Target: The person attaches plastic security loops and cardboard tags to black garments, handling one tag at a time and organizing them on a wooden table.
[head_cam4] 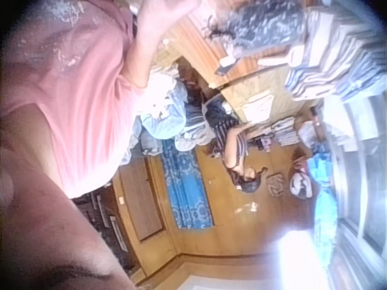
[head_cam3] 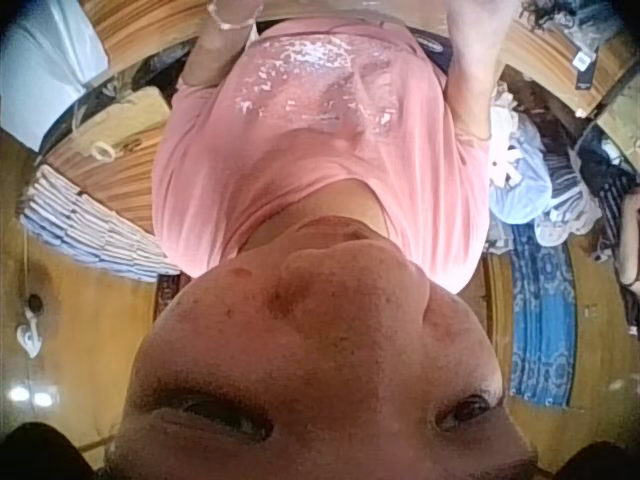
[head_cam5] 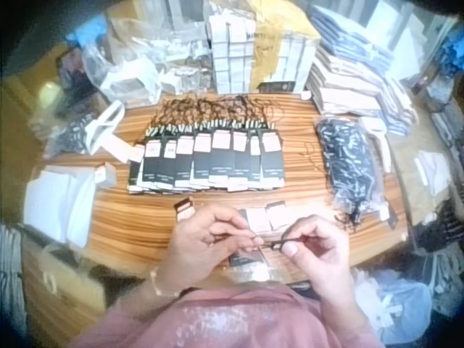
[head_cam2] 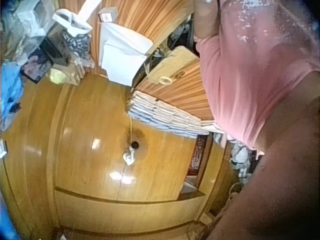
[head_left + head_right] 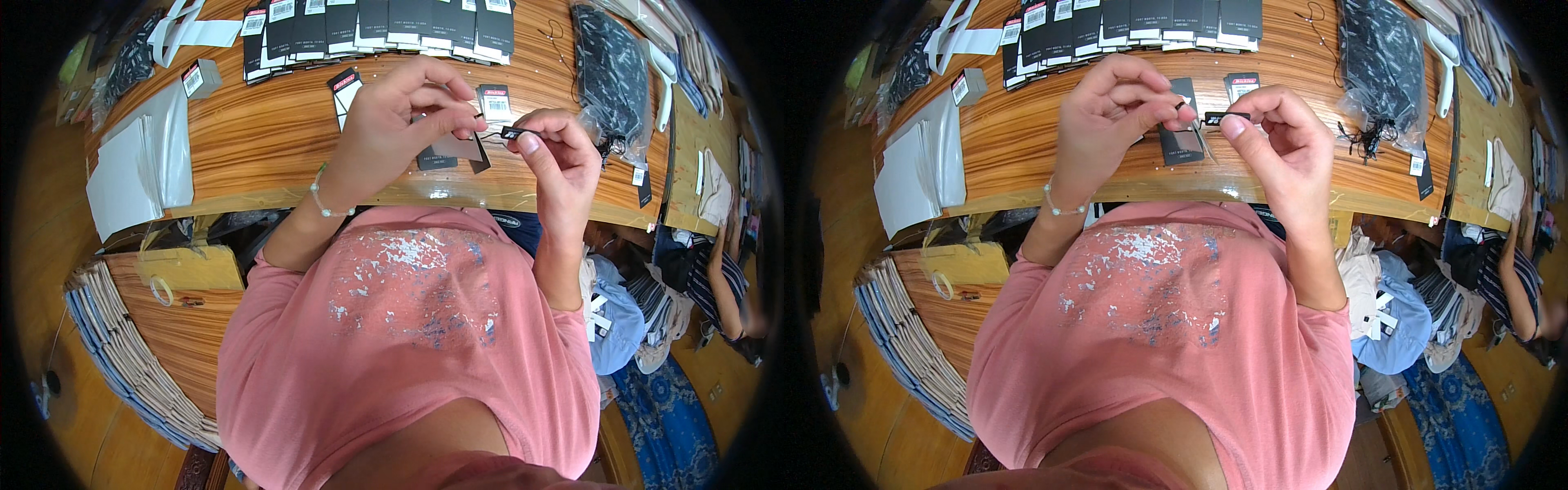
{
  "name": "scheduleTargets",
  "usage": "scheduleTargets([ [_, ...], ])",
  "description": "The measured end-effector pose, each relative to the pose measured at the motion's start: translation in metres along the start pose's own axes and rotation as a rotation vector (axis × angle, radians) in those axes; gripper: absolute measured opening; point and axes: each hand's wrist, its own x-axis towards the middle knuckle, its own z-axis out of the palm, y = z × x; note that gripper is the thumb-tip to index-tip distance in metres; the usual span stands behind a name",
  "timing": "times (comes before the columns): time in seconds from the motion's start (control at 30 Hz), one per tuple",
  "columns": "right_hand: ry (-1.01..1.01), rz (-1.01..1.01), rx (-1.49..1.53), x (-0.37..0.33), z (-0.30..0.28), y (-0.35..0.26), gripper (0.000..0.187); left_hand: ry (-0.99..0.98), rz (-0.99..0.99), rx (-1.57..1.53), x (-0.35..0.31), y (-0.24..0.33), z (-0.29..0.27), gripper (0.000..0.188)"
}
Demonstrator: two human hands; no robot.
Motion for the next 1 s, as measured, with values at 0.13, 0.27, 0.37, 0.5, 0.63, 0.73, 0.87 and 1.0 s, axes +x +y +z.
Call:
scheduleTargets([
  [0.13, 0.012, 0.009, 0.011, 0.001, 0.001, 0.000, 0.006, -0.045, 0.093, 0.160, 0.000, -0.001, 0.001, 0.017],
  [0.27, -0.013, 0.010, -0.002, 0.003, 0.003, 0.002, 0.005, -0.088, 0.066, 0.200, 0.000, -0.002, -0.001, 0.020],
  [0.37, -0.022, 0.029, -0.009, 0.003, 0.003, 0.003, 0.006, -0.102, 0.062, 0.218, -0.001, -0.001, -0.001, 0.019],
  [0.5, -0.049, 0.055, -0.030, 0.004, 0.000, 0.006, 0.006, -0.130, 0.114, 0.320, 0.001, -0.001, -0.003, 0.019],
  [0.63, -0.118, 0.130, 0.006, 0.007, -0.004, 0.009, 0.004, -0.193, 0.092, 0.287, 0.003, 0.003, -0.007, 0.020],
  [0.73, -0.141, 0.157, 0.113, 0.006, -0.003, 0.009, 0.003, -0.231, 0.118, 0.211, 0.007, 0.001, -0.012, 0.018],
  [0.87, -0.150, 0.170, 0.178, 0.004, 0.000, 0.013, 0.003, -0.202, 0.145, 0.031, 0.008, -0.010, -0.013, 0.018],
  [1.0, -0.154, 0.185, 0.241, 0.004, 0.002, 0.016, 0.004, -0.167, 0.112, -0.110, 0.006, -0.015, -0.010, 0.020],
])
